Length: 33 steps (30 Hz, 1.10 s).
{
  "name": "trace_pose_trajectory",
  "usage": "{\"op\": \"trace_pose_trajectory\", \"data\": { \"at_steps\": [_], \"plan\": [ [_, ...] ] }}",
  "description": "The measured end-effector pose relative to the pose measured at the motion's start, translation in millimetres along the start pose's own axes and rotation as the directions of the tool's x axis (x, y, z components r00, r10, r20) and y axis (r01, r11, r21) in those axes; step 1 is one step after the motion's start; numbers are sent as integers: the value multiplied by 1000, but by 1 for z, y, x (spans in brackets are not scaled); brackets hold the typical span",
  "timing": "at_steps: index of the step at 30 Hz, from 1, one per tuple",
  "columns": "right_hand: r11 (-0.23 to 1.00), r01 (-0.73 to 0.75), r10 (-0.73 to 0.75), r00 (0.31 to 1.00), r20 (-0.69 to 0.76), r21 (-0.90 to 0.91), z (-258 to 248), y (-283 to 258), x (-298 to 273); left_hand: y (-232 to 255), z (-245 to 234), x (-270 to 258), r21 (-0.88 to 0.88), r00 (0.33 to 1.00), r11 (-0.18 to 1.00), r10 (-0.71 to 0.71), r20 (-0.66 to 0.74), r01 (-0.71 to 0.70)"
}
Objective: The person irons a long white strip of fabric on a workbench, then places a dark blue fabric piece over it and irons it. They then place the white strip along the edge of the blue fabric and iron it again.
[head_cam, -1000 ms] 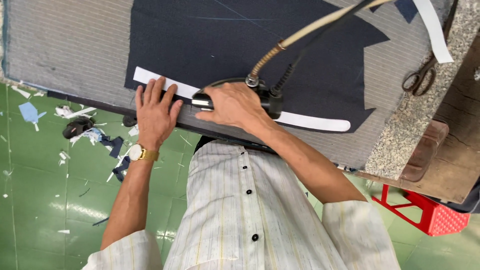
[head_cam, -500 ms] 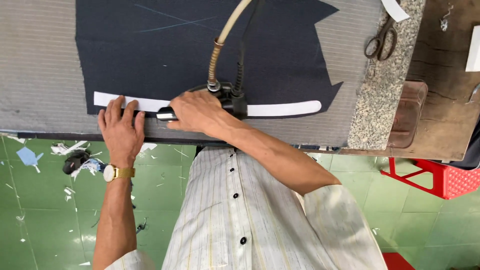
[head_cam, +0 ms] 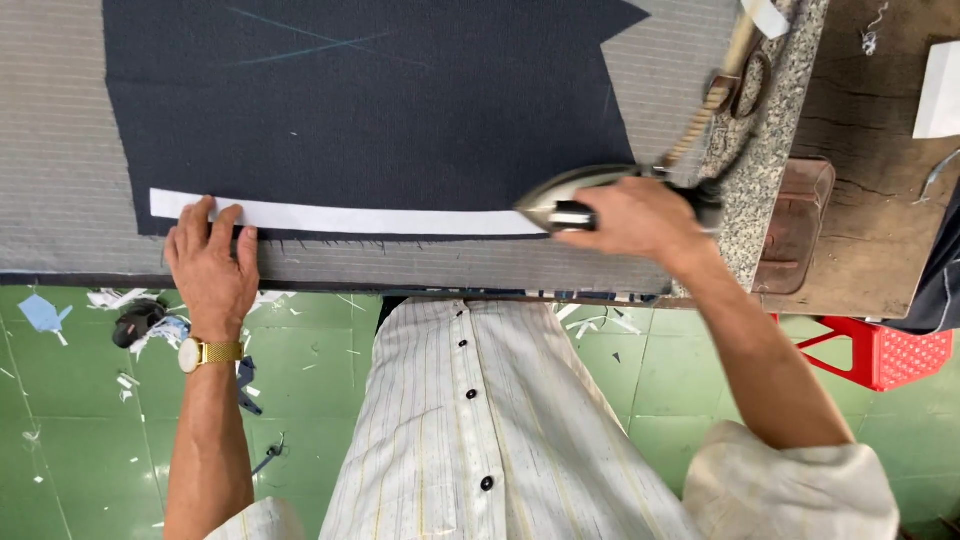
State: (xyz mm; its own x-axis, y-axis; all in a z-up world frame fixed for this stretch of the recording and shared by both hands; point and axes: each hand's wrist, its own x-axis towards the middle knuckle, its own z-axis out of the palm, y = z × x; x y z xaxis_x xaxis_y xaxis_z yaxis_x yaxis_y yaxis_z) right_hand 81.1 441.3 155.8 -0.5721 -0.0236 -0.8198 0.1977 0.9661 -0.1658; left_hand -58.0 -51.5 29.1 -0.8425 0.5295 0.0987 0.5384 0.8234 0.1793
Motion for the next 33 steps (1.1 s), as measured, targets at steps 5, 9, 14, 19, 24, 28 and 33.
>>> {"op": "trace_pose_trajectory", "data": {
  "at_steps": [5, 9, 14, 19, 24, 28, 33],
  "plan": [
    [976, -84, 118, 980, -160, 202, 16, 60, -18, -20, 22, -8, 72, 997, 997, 31, -77, -26],
    [962, -142, 198, 950, -241, 232, 14, 62, -22, -17, 20, -5, 29, 997, 1000, 1, -78, 1],
    [976, -110, 163, 941, -298, 187, 27, 35, 2, -20, 22, -8, 26, 983, 1000, 4, -183, 1],
    [968, -16, 78, 968, -237, 250, 1, -75, 3, -18, 16, -5, -31, 989, 999, -28, -147, 24],
    [965, 194, -144, 955, -260, 178, -35, -188, 28, -16, 11, -5, -75, 991, 996, -63, -121, 54],
    [903, 412, -356, 877, -323, 123, -50, -257, 63, -17, 11, -8, -131, 990, 987, -110, -91, 98],
    [826, 555, -488, 791, -370, 96, -45, -304, 122, -30, 1, -8, -334, 984, 931, -172, -38, 149]
  ]
}}
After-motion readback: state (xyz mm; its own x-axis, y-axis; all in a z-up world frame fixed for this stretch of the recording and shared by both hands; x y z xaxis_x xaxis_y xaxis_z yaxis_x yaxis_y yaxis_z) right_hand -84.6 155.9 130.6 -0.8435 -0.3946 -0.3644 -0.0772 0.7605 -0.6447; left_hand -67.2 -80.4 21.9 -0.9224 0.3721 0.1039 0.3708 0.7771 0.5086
